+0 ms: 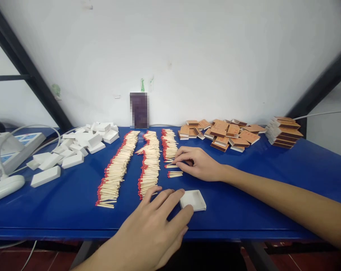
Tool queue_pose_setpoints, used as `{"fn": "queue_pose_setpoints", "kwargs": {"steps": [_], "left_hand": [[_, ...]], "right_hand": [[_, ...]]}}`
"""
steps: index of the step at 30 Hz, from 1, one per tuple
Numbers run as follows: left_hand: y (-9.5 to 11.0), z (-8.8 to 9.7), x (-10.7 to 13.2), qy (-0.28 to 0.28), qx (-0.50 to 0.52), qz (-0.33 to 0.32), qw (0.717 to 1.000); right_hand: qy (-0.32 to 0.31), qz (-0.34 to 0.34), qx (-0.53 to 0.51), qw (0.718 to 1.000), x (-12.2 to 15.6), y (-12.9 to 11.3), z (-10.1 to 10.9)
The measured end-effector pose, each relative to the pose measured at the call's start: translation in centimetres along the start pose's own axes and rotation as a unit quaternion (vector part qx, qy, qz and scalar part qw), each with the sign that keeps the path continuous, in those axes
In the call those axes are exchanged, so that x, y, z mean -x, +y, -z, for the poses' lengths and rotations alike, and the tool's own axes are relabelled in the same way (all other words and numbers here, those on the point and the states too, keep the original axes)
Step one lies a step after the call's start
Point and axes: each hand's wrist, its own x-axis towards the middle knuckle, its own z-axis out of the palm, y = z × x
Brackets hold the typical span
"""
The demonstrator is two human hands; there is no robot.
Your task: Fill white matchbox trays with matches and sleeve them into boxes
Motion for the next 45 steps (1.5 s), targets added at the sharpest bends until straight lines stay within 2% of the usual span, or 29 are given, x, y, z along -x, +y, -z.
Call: {"fn": "queue_pose_setpoints", "kwargs": {"steps": [13, 26, 45], "left_hand": [[-0.03, -0.08, 0.03, -0.015, 0.003, 0.000, 1.000], [0.07, 0.03, 0.11, -0.012, 0.002, 0.001, 1.000], [0.14, -0.06, 0.12, -0.011, -0.001, 0.003, 1.000]], "right_hand": [[0.006, -0.018, 0.034, 0.999, -0.04, 0.09, -0.03], [-0.019, 0.050, 0.030, 0.998, 0.18, -0.37, 0.24], [-0.023, 0.054, 0.049, 0.997, 0.08, -0.57, 0.18]]}}
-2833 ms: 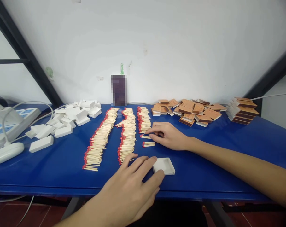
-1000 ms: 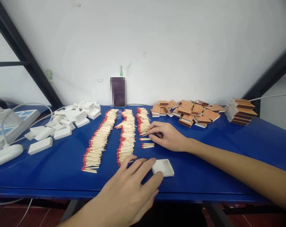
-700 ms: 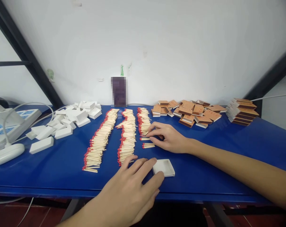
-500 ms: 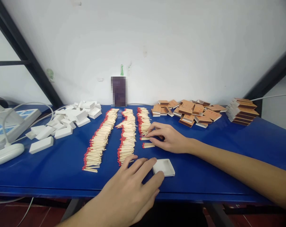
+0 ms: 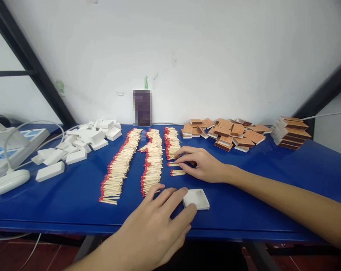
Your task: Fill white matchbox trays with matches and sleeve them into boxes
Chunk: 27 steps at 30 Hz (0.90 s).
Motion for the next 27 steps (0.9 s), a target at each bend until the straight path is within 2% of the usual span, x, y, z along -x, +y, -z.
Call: {"fn": "queue_pose_setpoints", "kwargs": {"steps": [27], "left_hand": [[-0.04, 0.05, -0.04, 0.002, 0.000, -0.002, 1.000]], "right_hand": [[-0.010, 0.015, 0.021, 1.000, 0.14, -0.07, -0.02]]}}
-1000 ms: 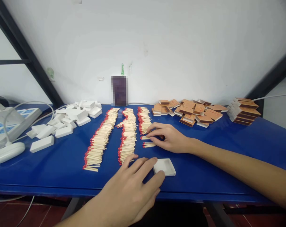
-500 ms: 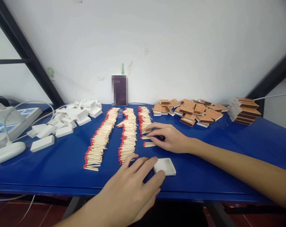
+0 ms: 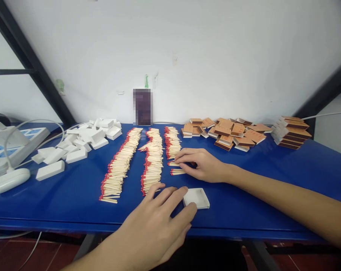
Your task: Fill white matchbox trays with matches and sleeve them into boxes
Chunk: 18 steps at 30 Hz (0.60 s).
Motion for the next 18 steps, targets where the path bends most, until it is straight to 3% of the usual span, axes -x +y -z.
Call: {"fn": "queue_pose_setpoints", "kwargs": {"steps": [11, 18], "left_hand": [[0.01, -0.08, 0.07, -0.009, 0.004, 0.004, 1.000], [0.02, -0.07, 0.05, -0.002, 0.003, 0.000, 1.000]], "right_hand": [[0.007, 0.020, -0.001, 1.000, 0.12, -0.02, 0.05], [0.055, 0.057, 0.005, 0.997, 0.32, 0.09, -0.29]]}}
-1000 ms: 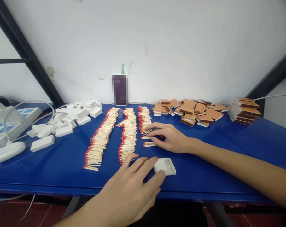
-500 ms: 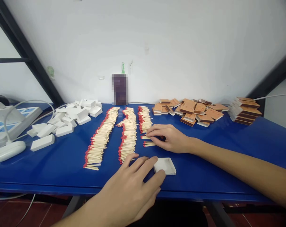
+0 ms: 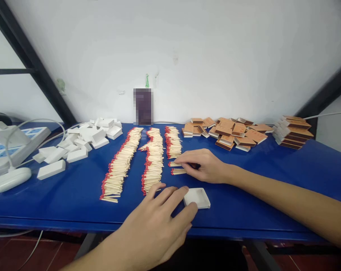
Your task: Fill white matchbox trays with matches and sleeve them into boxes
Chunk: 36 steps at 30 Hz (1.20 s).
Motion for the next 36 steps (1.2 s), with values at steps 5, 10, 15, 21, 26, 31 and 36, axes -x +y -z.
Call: {"fn": "queue_pose_setpoints", "kwargs": {"steps": [5, 10, 15, 21, 26, 31, 36], "left_hand": [[-0.06, 0.10, -0.02, -0.001, -0.001, -0.001, 1.000], [-0.07, -0.03, -0.09, -0.006, -0.003, -0.001, 1.000], [-0.02, -0.01, -0.05, -0.006, 0.001, 0.000, 1.000], [-0.02, 0.14, -0.11, -0.004, 0.005, 0.000, 1.000], [0.00, 0.20, -0.11, -0.009, 0.004, -0.002, 1.000], [-0.03, 0.19, -0.14, -0.013, 0.000, 0.001, 1.000], [-0.03, 0.11, -0.21, -0.017, 0.005, 0.001, 1.000]], "right_hand": [[-0.015, -0.010, 0.003, 1.000, -0.19, -0.06, 0.12], [-0.031, -0.010, -0.017, 0.999, -0.23, -0.04, 0.20], [-0.033, -0.015, -0.018, 0.999, -0.14, 0.02, 0.14], [-0.036, -0.016, -0.025, 0.999, -0.19, 0.03, 0.11], [-0.031, -0.009, -0.033, 0.999, -0.17, 0.09, 0.07], [-0.050, -0.012, -0.036, 0.998, -0.24, 0.11, 0.22], [-0.072, -0.009, -0.032, 0.997, -0.32, 0.14, 0.36]]}}
